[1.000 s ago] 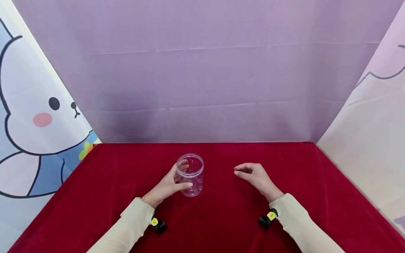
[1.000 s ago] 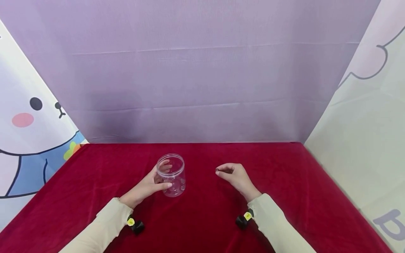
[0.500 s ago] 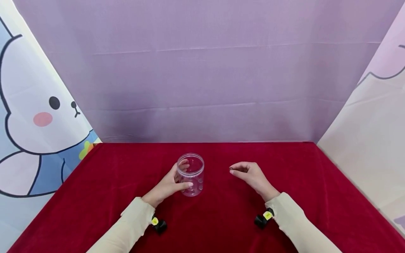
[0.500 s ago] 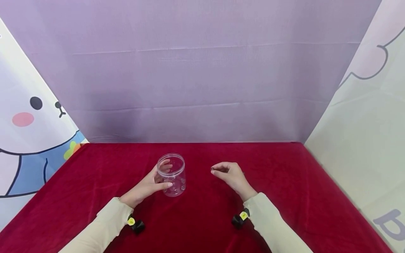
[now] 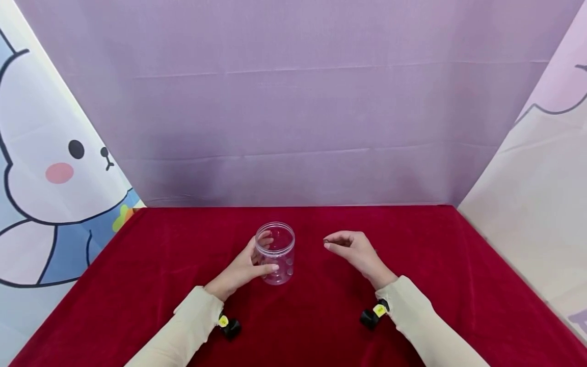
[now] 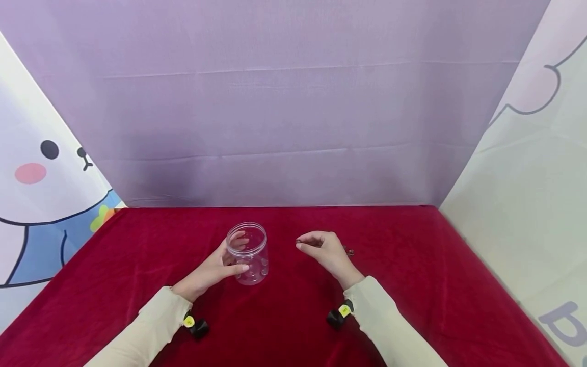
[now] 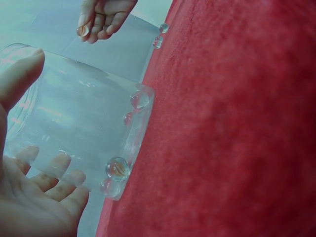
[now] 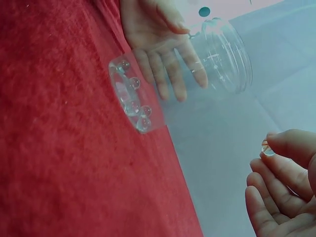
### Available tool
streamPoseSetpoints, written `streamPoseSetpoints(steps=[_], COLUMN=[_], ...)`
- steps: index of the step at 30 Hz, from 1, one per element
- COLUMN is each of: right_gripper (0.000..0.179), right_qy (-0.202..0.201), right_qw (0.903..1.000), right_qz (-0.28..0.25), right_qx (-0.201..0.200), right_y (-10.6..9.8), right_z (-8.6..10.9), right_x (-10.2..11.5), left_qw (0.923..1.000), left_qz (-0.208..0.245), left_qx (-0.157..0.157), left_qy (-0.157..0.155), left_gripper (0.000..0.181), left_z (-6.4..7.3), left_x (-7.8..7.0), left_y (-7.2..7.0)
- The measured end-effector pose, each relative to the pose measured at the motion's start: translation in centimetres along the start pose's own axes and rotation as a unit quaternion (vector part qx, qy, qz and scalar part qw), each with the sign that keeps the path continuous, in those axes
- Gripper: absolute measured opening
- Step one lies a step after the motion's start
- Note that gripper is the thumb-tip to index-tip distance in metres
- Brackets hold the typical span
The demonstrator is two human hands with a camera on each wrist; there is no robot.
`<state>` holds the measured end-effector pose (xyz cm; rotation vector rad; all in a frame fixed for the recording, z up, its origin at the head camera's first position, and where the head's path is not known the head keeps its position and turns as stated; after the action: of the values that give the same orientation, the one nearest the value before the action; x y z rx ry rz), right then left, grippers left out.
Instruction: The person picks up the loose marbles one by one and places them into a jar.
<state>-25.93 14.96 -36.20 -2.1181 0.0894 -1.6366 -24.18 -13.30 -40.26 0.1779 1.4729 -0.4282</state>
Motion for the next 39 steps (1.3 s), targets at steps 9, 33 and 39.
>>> streamPoseSetpoints(steps=[9,33,39], right_gripper=[0.022,0.023,0.025], right_qy=[-0.008,-0.021,-0.029], right_qw=[1.0,0.9987,0.9982], right_qz=[0.001,-0.038,-0.04], right_qx=[0.004,-0.026,-0.035], right_y=[0.6,2.2,2.8], right_z=[0.5,-1.5,-1.6], right_x=[4.2,2.9,3.2], left_qw=[1.0,0.9998,0.9999], left_qz=[-0.005,-0.008,-0.007], left_qx=[-0.003,-0.007,-0.008], left_qy=[-0.002,-0.014,-0.014], left_gripper=[0.083,0.085,0.085], left_z=[0.1,-0.1,-0.1], left_x=[-0.1,0.1,0.1], left_y=[-0.2,0.0,0.1])
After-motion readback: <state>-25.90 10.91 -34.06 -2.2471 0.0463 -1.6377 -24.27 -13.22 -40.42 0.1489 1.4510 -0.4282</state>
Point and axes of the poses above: each hand's wrist, its own z-axis away from the middle knuckle, its own y-axis out of the palm, x = y × z, the point moved 2 cm from there along -z, towards the middle knuckle, and after that the axes turned 6 degrees about -y, right-handed, at the moved point
